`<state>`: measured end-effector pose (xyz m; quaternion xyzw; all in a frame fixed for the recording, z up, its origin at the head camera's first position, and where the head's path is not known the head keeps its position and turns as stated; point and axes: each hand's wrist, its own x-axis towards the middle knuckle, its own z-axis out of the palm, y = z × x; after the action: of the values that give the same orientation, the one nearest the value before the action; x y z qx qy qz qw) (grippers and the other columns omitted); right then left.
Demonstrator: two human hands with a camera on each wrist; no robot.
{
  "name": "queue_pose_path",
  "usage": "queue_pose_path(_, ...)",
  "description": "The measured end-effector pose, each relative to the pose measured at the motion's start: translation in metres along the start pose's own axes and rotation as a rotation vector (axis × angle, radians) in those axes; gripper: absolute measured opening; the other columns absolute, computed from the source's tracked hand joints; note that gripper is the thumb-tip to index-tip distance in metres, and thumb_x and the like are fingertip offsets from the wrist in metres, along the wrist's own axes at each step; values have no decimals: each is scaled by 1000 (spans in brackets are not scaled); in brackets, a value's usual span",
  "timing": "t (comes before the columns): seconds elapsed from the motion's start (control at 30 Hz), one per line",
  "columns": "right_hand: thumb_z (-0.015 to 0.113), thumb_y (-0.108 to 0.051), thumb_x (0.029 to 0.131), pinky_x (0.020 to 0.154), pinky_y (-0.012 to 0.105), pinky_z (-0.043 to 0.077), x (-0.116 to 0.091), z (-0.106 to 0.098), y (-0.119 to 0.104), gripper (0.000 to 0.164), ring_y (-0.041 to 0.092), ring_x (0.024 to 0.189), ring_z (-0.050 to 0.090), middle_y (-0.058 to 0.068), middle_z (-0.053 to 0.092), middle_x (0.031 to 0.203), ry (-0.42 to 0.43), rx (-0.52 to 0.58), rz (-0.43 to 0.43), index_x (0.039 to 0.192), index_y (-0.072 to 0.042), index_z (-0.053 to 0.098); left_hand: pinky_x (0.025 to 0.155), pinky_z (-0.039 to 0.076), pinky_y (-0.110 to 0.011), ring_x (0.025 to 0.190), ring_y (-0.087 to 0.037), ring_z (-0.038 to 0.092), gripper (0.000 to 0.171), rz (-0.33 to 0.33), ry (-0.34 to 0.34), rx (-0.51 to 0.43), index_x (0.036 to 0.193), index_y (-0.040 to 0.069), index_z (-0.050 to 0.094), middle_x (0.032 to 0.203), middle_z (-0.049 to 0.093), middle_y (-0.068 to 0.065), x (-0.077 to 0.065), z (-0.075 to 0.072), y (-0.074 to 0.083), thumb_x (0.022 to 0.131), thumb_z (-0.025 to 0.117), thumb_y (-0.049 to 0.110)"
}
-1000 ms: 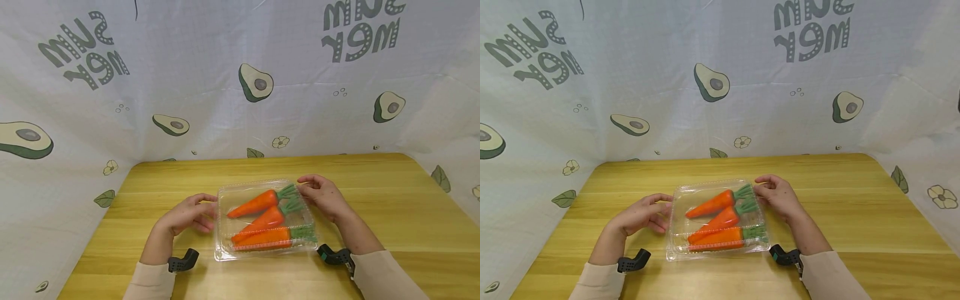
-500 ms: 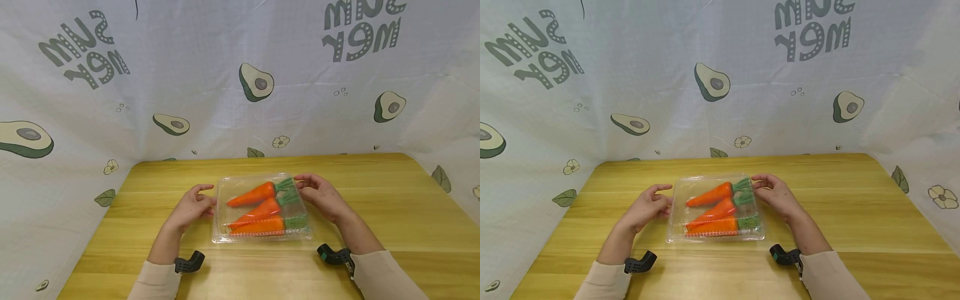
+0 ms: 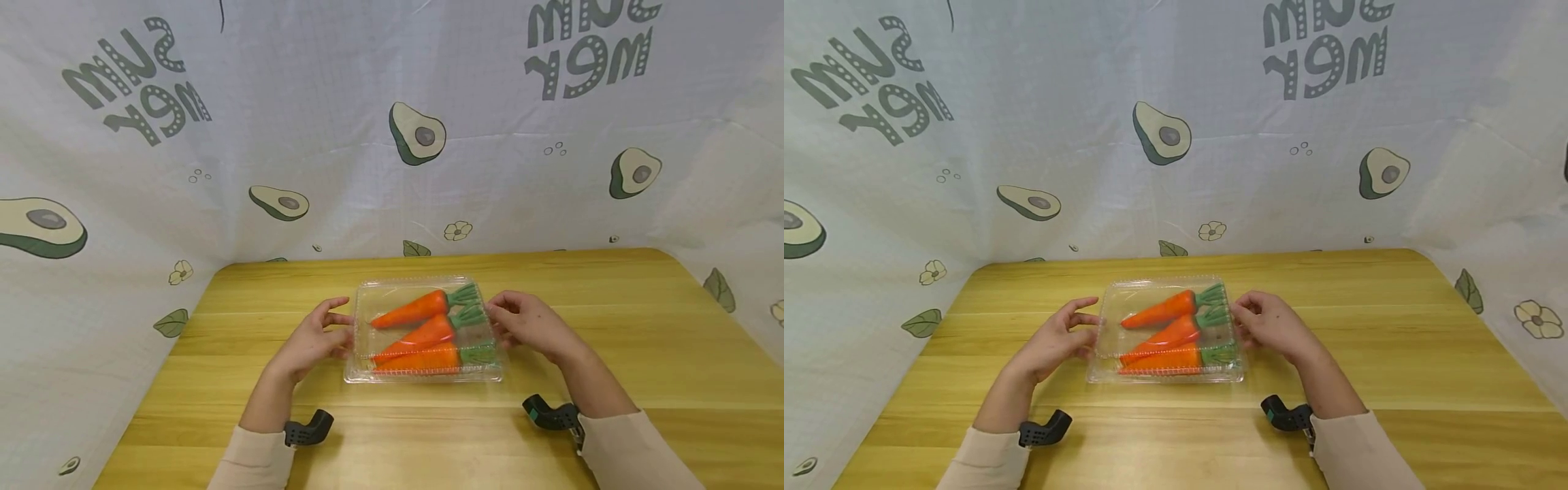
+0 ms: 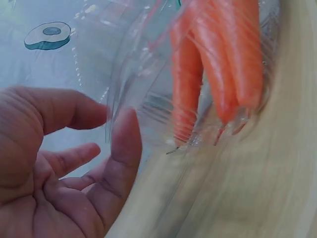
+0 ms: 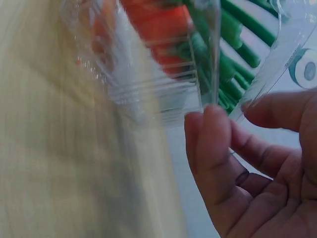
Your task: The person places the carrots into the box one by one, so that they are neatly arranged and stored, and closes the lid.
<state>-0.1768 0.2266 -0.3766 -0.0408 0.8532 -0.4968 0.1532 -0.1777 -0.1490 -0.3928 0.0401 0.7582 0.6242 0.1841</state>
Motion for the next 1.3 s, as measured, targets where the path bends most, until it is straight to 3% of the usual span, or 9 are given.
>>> queue_pose_path(0.17,51,-20,108,78,37,62,-5,-3,-3,51,22,92,65,25,59,121,-87,-28,-57,150,6,38,74,61,-26,80,-17,66,56,-20,114,-13,150,2,39,119,59,-21,3,5,-1,100,63,5)
queue_pose_path(0.3,52,-20,107,76,37,63,-5,-4,-2,62,24,89,65,23,57,115,-166,20,-61,157,4,25,68,60,-26,74,-16,65,42,-14,171,-12,139,2,51,103,61,-13,2,9,-2,100,63,10)
queue_pose_path(0.53,53,-15,106,75,35,63,-2,1,-2,57,22,85,68,18,57,104,-90,26,-60,155,4,32,53,53,-24,65,-14,60,41,-13,231,29,142,9,55,105,66,-12,1,14,-1,103,62,18)
queue_pose_path(0.77,52,-19,108,76,34,62,1,8,-3,45,18,83,67,14,66,97,56,13,-35,146,4,45,61,59,-28,75,-17,61,60,-31,119,48,159,17,35,132,57,-21,1,13,-2,103,54,13)
queue_pose_path(0.97,47,-28,110,66,35,61,1,9,-5,41,17,73,65,7,67,80,57,27,21,138,2,47,56,59,-29,64,-17,60,66,-86,58,5,163,29,25,114,54,-17,-2,15,0,104,51,14)
queue_pose_path(1.3,49,-26,109,70,35,63,-1,6,-7,45,16,81,71,9,74,92,52,24,20,144,3,46,54,60,-30,56,-14,62,63,-93,37,-25,163,31,23,99,56,-10,-2,15,-2,107,50,19)
